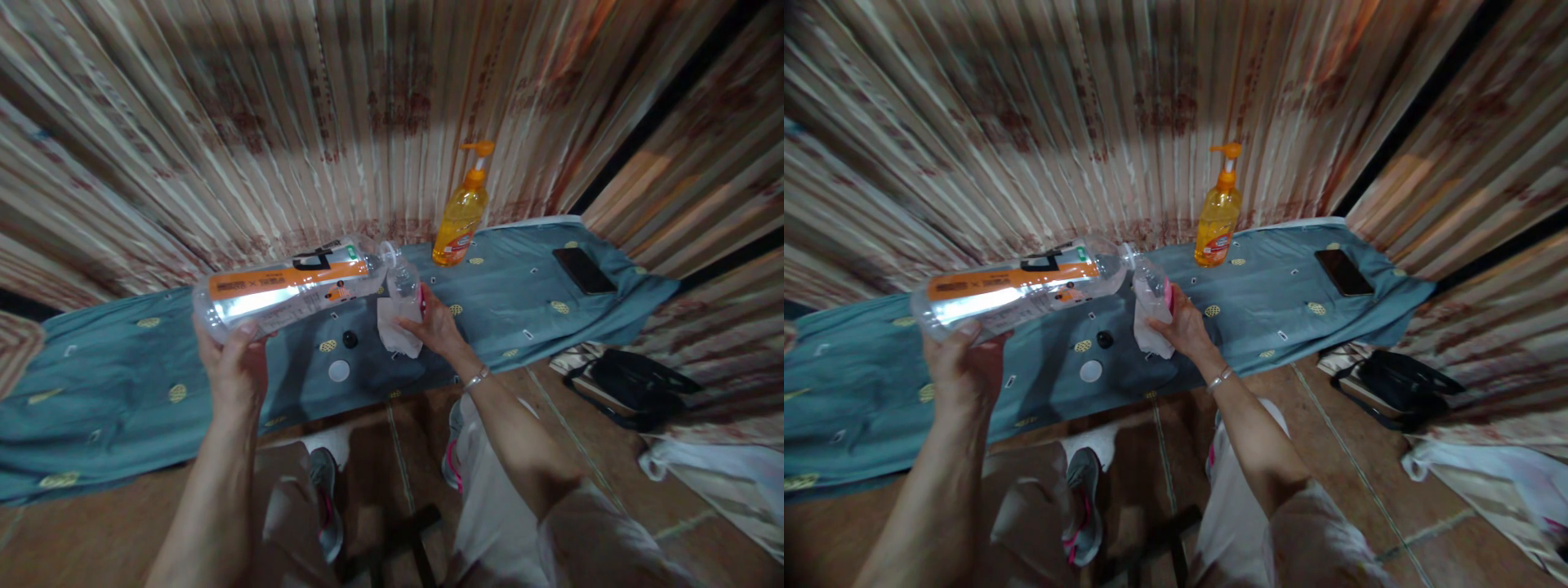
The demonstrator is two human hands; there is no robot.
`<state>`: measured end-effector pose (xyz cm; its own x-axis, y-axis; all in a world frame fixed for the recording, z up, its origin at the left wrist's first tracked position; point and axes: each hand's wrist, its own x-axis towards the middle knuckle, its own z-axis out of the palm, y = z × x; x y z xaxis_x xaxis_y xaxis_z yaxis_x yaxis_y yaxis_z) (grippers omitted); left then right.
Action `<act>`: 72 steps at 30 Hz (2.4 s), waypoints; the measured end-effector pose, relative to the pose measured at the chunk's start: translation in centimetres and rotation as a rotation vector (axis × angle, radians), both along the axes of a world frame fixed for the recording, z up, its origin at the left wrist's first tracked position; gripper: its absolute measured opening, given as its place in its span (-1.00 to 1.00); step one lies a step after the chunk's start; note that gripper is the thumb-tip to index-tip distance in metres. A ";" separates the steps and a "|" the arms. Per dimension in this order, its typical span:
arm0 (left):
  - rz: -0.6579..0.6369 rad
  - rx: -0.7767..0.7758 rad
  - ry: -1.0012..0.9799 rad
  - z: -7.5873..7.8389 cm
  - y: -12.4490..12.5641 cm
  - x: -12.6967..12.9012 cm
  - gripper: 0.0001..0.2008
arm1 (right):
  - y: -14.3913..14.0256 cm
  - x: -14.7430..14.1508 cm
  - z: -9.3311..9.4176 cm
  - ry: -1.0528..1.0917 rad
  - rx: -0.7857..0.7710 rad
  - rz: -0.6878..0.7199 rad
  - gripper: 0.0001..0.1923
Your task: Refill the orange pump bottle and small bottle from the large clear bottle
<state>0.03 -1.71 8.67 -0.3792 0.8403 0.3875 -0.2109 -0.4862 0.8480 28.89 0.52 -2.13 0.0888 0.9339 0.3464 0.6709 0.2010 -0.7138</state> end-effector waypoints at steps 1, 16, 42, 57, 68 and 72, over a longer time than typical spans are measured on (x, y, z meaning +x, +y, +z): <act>0.001 0.001 0.003 0.0 0.0 0.0 -0.20 | 0.0 0.0 0.0 0.003 0.003 0.002 -0.17; -0.006 0.023 -0.003 -0.1 0.0 0.0 -0.18 | -0.2 -0.2 0.7 -0.001 -0.066 -0.023 -0.14; 0.000 0.051 0.042 -0.5 0.4 -0.5 -0.23 | -0.2 -0.2 0.8 0.006 -0.048 0.009 -0.16; -0.008 0.021 -0.006 -0.2 0.2 -0.4 -0.22 | -0.1 0.0 0.3 -0.002 -0.028 0.013 -0.22; -0.010 0.040 0.000 -0.3 0.3 -0.4 -0.20 | -0.2 0.0 0.7 -0.001 -0.037 0.016 -0.18; -0.022 0.027 -0.024 -0.1 0.1 -0.2 -0.22 | -0.2 -0.1 0.8 0.005 -0.041 0.006 -0.19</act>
